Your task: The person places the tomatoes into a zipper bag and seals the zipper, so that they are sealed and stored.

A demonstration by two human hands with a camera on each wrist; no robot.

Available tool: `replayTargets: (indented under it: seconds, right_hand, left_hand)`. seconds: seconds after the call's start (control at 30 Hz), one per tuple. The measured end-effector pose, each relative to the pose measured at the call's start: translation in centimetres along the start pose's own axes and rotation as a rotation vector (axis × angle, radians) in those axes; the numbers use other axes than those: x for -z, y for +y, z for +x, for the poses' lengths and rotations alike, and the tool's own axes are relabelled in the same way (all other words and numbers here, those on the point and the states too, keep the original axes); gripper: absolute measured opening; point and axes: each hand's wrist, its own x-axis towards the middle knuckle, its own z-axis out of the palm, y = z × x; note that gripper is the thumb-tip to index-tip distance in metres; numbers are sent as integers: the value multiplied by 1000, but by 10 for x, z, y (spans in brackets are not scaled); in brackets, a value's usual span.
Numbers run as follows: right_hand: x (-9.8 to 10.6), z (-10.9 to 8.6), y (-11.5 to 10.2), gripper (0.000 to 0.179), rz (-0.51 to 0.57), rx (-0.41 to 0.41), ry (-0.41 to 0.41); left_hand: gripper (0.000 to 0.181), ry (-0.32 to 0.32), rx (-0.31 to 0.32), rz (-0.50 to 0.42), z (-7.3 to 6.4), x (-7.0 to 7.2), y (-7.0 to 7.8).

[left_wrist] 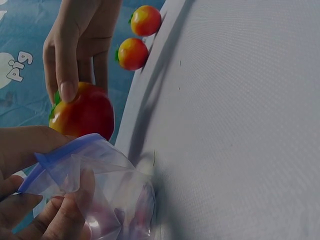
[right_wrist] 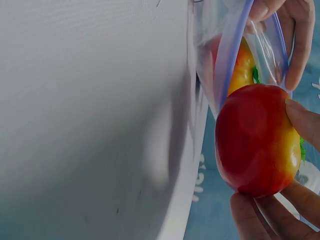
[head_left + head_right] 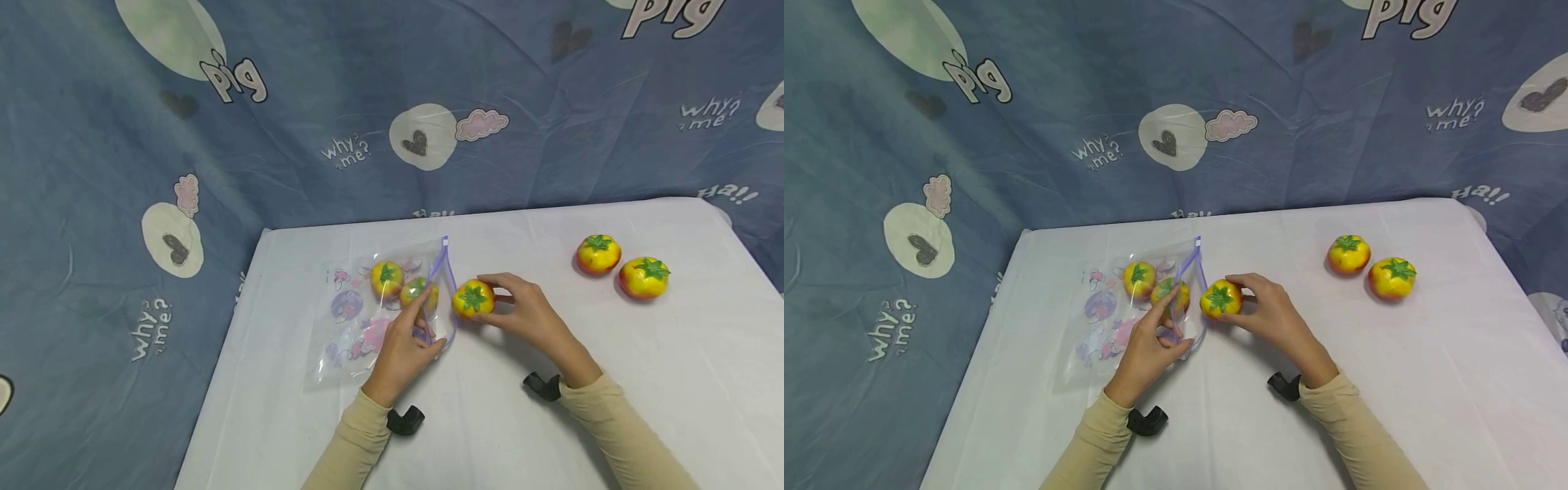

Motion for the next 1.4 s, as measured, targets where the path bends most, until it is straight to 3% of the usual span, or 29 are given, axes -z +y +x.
replayTargets:
  seconds: [0.57, 1.13, 1.4]
  right_hand:
    - [-20, 13, -8, 64, -24, 61, -14]
    - [-35, 24, -12, 64, -55, 59, -30]
    - [-42, 28, -12, 64, -23, 64, -58]
  left_hand:
    - [95, -12, -10, 14, 0, 0, 1]
    - [93, 10, -34, 36, 0, 0, -1]
    - [92, 8, -38, 35, 0, 0, 1]
